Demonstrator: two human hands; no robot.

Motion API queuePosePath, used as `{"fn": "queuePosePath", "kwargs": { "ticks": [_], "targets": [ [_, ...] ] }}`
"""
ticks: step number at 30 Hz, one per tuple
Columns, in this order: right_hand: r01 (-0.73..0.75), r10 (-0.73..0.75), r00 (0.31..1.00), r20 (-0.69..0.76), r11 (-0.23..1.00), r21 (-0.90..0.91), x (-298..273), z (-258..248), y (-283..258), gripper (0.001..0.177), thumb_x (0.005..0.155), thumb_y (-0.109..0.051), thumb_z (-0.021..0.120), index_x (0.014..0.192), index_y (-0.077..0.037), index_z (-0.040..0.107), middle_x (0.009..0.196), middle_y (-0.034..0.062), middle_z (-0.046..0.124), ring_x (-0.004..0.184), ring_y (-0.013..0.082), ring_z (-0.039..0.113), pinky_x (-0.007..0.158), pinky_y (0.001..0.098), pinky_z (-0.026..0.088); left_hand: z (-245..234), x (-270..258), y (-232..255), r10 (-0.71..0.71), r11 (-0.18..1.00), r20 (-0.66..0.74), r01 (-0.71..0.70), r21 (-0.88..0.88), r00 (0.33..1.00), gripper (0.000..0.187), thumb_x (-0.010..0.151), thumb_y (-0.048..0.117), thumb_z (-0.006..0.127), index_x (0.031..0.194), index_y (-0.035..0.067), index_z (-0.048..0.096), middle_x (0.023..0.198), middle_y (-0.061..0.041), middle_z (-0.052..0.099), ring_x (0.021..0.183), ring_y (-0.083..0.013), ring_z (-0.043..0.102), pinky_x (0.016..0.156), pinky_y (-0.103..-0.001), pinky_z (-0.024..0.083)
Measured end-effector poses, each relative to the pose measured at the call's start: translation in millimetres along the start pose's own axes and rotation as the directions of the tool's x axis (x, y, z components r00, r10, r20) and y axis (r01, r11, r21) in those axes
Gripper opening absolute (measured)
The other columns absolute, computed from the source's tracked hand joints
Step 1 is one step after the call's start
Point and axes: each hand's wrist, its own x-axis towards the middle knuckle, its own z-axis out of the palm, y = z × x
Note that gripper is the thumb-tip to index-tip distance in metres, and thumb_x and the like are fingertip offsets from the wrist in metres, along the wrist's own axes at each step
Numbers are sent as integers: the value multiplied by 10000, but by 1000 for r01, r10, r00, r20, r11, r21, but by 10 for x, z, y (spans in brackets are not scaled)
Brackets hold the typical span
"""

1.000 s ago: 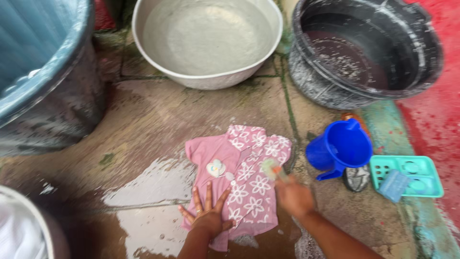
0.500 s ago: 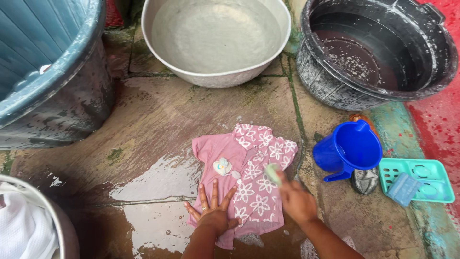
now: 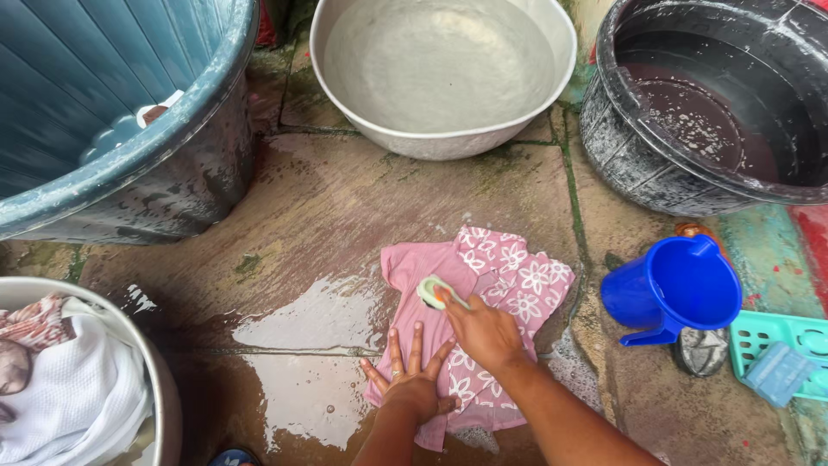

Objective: The person washes a garment by rubbing soap onto the fabric, scrubbing it with a brush, and lathering and wringing it out by hand.

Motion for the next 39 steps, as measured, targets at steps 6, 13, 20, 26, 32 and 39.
{"fn": "queuePosePath", "kwargs": {
  "ticks": [6, 13, 20, 26, 32, 39],
  "targets": [
    [90, -88, 996, -30, 993, 78, -185, 3, -175, 477, 1010, -324, 490, 1484, -350, 544, 959, 193, 648, 521, 307, 678, 462, 437, 563, -4, 125, 10, 11, 999, 12, -12, 47, 1000, 969, 864, 617, 713, 1618, 468, 122, 1717, 19, -301, 1516, -406, -390, 1042, -895, -134],
    [-136, 138, 987, -88, 990, 24, 482, -87, -81, 364, 1029, -366, 510, 1376, -311, 604, 942, 206, 690, 775, 410, 704, 689, 550, 557, 0, -3, -12, 22, 1000, -28, -23, -10, 999, 1040, 819, 586, 744, 1600, 597, 58, 1701, 27, -322, 1516, -377, -374, 1080, -865, -137],
    [-117, 118, 992, -53, 993, 22, 47, -76, -248, 355, 1026, -388, 491, 1355, -345, 617, 931, 181, 687, 767, 422, 702, 716, 577, 543, 14, 18, -15, 29, 999, -33, -29, -12, 999, 1032, 819, 578, 754, 1608, 546, 90, 1707, 29, -321, 1515, -382, -380, 1065, -874, -138],
    [-240, 247, 967, -70, 966, 97, 295, 123, -277, 446, 1009, -396, 481, 1453, -375, 520, 919, 190, 669, 744, 399, 715, 684, 547, 577, 62, 75, -44, 48, 999, -32, -48, -5, 998, 1017, 821, 591, 747, 1608, 525, 106, 1709, 34, -313, 1521, -352, -377, 1057, -887, -136],
    [-344, 362, 932, -6, 889, 302, 399, 25, -69, 408, 1008, -398, 530, 1413, -393, 585, 946, 182, 732, 870, 390, 712, 764, 513, 571, -18, 30, -15, 58, 998, -48, -59, -28, 997, 1044, 809, 587, 751, 1601, 577, 72, 1698, 42, -320, 1517, -353, -381, 1068, -873, -143],
    [-276, 285, 957, -47, 951, 138, -89, 258, -351, 448, 982, -358, 542, 1425, -414, 573, 972, 168, 689, 831, 373, 713, 747, 506, 577, 54, 113, -34, 51, 999, -28, -51, 19, 998, 992, 842, 597, 747, 1610, 472, 131, 1715, 26, -333, 1516, -369, -387, 1044, -886, -136]
  ]
}}
